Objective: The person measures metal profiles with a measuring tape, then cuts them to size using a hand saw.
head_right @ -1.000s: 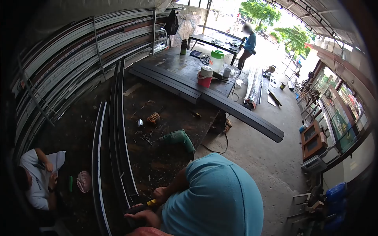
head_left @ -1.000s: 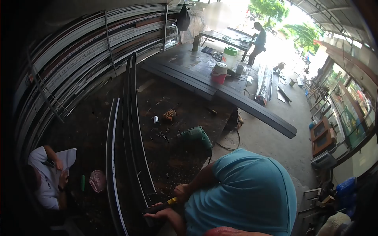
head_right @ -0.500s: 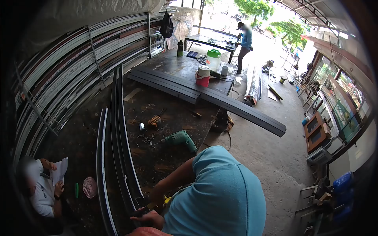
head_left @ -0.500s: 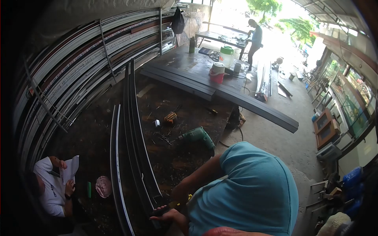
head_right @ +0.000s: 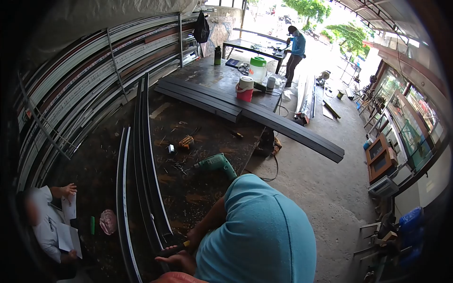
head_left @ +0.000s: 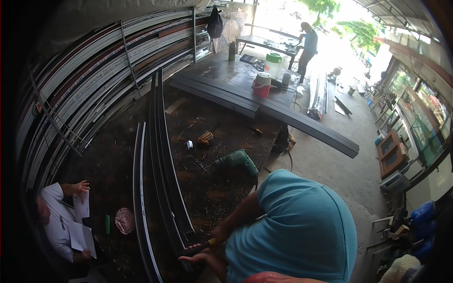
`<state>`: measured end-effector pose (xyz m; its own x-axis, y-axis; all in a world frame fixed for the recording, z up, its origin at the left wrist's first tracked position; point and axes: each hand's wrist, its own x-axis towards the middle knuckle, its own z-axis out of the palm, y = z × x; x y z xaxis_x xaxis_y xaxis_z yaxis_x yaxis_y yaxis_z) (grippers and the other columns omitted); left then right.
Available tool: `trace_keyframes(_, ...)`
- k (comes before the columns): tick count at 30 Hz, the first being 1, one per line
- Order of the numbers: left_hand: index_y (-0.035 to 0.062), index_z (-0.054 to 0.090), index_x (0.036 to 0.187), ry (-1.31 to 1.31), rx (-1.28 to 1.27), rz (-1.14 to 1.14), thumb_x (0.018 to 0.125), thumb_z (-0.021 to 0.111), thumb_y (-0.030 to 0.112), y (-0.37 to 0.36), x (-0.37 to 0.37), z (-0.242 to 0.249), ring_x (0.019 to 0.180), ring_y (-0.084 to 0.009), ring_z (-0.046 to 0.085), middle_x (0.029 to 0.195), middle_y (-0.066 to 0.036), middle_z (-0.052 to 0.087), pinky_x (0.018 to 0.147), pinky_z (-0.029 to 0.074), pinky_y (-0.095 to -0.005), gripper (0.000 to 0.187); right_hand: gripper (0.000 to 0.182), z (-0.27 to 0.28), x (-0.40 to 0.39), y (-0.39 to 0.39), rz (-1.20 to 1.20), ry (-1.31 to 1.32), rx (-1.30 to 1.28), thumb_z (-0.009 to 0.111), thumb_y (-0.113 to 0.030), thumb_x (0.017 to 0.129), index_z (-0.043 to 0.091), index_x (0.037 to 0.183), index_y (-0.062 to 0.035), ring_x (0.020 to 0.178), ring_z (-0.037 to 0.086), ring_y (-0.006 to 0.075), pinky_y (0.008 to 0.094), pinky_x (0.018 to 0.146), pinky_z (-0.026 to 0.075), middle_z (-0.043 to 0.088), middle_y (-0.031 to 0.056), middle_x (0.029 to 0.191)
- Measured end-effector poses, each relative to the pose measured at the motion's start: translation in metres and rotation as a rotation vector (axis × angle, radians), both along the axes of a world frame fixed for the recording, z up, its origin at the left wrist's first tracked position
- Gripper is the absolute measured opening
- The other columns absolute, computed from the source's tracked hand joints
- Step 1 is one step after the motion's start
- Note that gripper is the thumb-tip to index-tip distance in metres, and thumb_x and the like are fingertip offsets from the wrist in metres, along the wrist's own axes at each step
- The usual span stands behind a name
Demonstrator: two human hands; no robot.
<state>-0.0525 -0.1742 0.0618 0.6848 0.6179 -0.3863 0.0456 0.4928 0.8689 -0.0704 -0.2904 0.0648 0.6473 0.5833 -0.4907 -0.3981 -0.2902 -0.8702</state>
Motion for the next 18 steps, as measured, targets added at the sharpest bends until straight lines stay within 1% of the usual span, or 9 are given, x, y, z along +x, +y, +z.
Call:
trace_keyframes(2,0.0100,0.057,0.103,0.001,-0.017,0.004,0.088,0.054,0.062,0.003,-0.002,-0.002,0.071,-0.0186,0.054,0.085,-0.004,0.057,0.061,0.044,-0.0326,0.054,0.043,-0.012,-0.004,-0.022,0.066,-0.243,-0.374,0.067,-0.044,0.076,0.066,0.094,-0.0046,0.088,0.066,0.0348,0.0461,0.079,0.052,0.068,0.0178,0.088)
trace_keyframes(3,0.0099,0.057,0.103,0.003,-0.015,0.003,0.088,0.054,0.061,0.002,-0.001,-0.002,0.072,-0.0188,0.054,0.086,-0.004,0.057,0.061,0.044,-0.0328,0.053,0.044,-0.015,-0.006,-0.026,0.066,-0.287,-0.467,0.067,-0.044,0.076,0.066,0.094,-0.0046,0.087,0.066,0.0346,0.0461,0.079,0.052,0.067,0.0177,0.088)
trace_keyframes(5,0.0099,0.057,0.103,0.007,-0.019,-0.004,0.089,0.054,0.061,0.003,0.000,-0.002,0.072,-0.0191,0.054,0.087,-0.005,0.057,0.062,0.044,-0.0332,0.053,0.044,-0.018,-0.009,-0.034,0.054,-0.330,-0.572,0.066,-0.045,0.077,0.065,0.094,-0.0047,0.087,0.066,0.0342,0.0460,0.080,0.052,0.067,0.0174,0.087)
trace_keyframes(18,0.0098,0.056,0.107,-0.004,-0.067,-0.058,0.089,0.055,0.057,0.006,0.010,-0.002,0.077,-0.0211,0.055,0.091,-0.006,0.057,0.065,0.045,-0.0356,0.051,0.046,-0.013,0.013,-0.015,0.169,-0.332,-0.514,0.061,-0.049,0.079,0.063,0.092,-0.0050,0.085,0.064,0.0319,0.0459,0.082,0.051,0.065,0.0152,0.086)
